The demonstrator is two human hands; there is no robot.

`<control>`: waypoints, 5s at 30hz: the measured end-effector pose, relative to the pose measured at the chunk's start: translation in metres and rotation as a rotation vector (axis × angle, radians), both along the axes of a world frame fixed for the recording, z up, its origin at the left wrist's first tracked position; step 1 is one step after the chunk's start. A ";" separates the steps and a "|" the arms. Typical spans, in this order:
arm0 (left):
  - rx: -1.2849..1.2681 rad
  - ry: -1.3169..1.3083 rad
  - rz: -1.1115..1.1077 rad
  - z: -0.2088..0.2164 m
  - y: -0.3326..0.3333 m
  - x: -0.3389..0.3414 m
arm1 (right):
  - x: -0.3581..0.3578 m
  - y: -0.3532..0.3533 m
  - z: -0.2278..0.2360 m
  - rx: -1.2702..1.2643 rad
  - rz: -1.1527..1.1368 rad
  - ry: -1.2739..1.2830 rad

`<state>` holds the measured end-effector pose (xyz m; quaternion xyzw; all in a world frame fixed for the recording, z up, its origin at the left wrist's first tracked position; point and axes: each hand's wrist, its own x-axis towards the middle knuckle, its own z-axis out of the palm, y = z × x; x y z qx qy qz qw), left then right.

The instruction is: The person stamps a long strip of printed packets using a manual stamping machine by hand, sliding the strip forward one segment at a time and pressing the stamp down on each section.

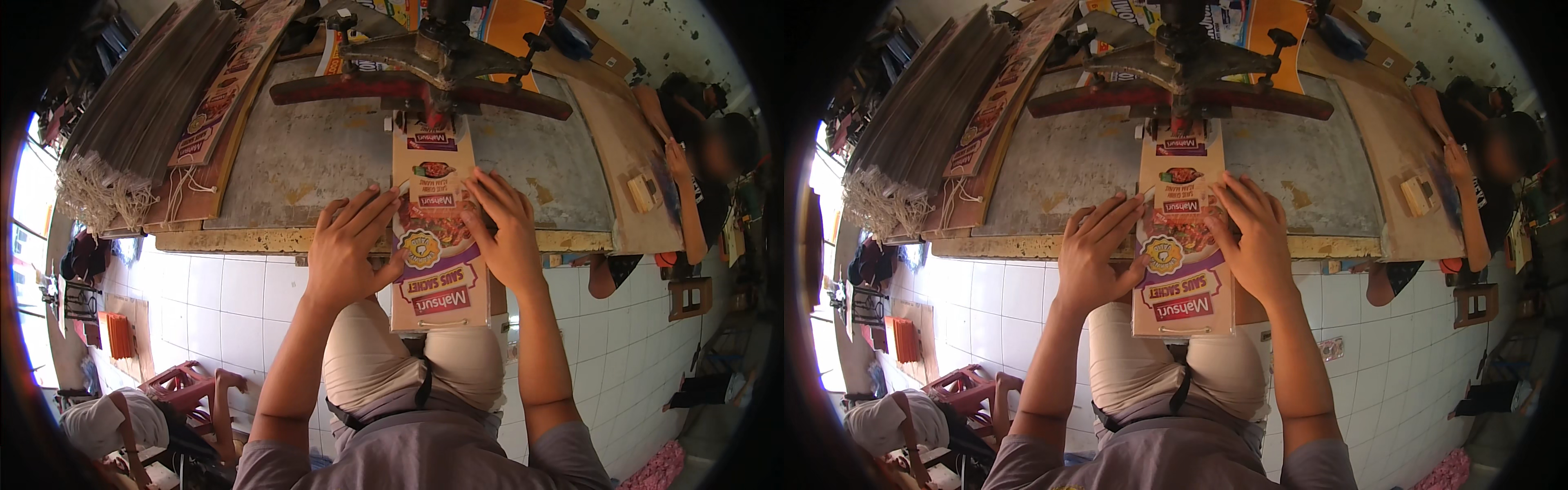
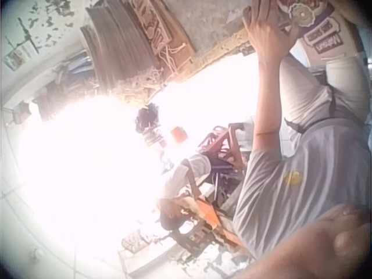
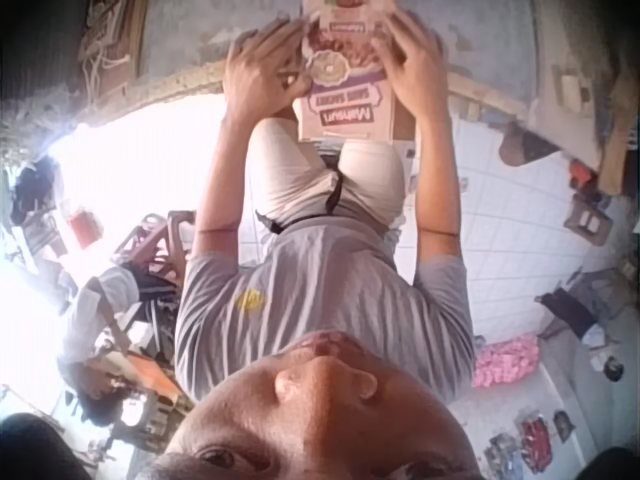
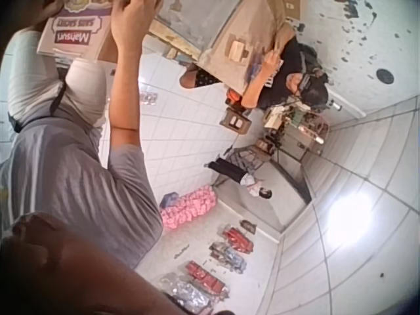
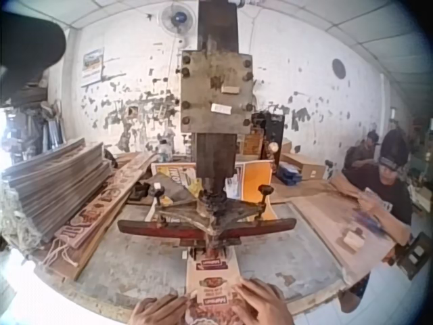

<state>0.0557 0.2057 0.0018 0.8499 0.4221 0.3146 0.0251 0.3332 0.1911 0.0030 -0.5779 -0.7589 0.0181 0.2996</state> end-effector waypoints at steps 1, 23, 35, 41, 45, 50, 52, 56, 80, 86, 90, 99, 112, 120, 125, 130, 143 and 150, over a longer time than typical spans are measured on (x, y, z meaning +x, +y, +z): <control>0.003 0.000 0.001 0.000 0.000 0.000 | 0.000 0.000 0.000 0.001 0.005 -0.001; -0.065 0.016 -0.004 0.006 -0.003 -0.001 | 0.231 -0.011 0.013 0.232 -0.633 -0.287; -0.033 0.070 0.005 0.007 -0.006 -0.001 | 0.334 -0.018 0.026 0.028 -0.665 -0.201; -0.023 0.020 0.016 0.005 -0.010 -0.002 | 0.239 -0.054 0.046 0.048 -0.394 0.108; -0.080 0.008 0.010 0.001 -0.008 -0.002 | 0.134 -0.090 0.061 0.027 -0.088 0.215; -0.062 0.007 0.012 -0.003 -0.007 -0.004 | 0.033 -0.077 0.080 -0.048 0.295 0.207; -0.046 -0.006 0.000 -0.003 -0.005 -0.001 | 0.011 -0.063 0.074 -0.083 0.332 0.279; -0.025 -0.029 -0.002 -0.003 -0.005 -0.002 | -0.010 -0.027 0.068 -0.062 0.395 0.241; -0.023 -0.013 -0.008 0.002 -0.003 -0.004 | -0.015 0.073 0.036 -0.027 0.366 0.146; -0.042 0.001 -0.006 0.002 -0.003 -0.005 | -0.018 0.073 0.036 0.020 0.336 0.138; -0.015 0.020 -0.007 0.005 -0.003 -0.004 | -0.020 0.074 0.036 0.113 0.303 0.083; -0.022 0.022 0.002 0.006 -0.003 -0.004 | -0.019 0.077 0.032 0.129 0.278 0.108; -0.149 -0.020 -0.125 0.023 0.009 -0.012 | -0.023 0.071 0.028 0.224 0.193 -0.057; -0.051 0.145 -0.184 0.030 0.121 -0.027 | -0.026 0.071 0.027 0.224 0.181 -0.070; -0.053 0.199 -0.274 0.022 0.146 -0.018 | -0.025 0.070 0.026 0.215 0.179 -0.072; 0.065 0.272 -0.284 0.024 0.153 -0.016 | -0.025 0.070 0.026 0.206 0.188 -0.063; -0.001 0.328 -0.279 0.026 0.154 -0.015 | -0.027 0.070 0.030 0.208 0.224 0.020; -0.031 0.300 -0.286 0.027 0.152 -0.011 | -0.023 0.070 0.027 0.228 0.205 0.024</control>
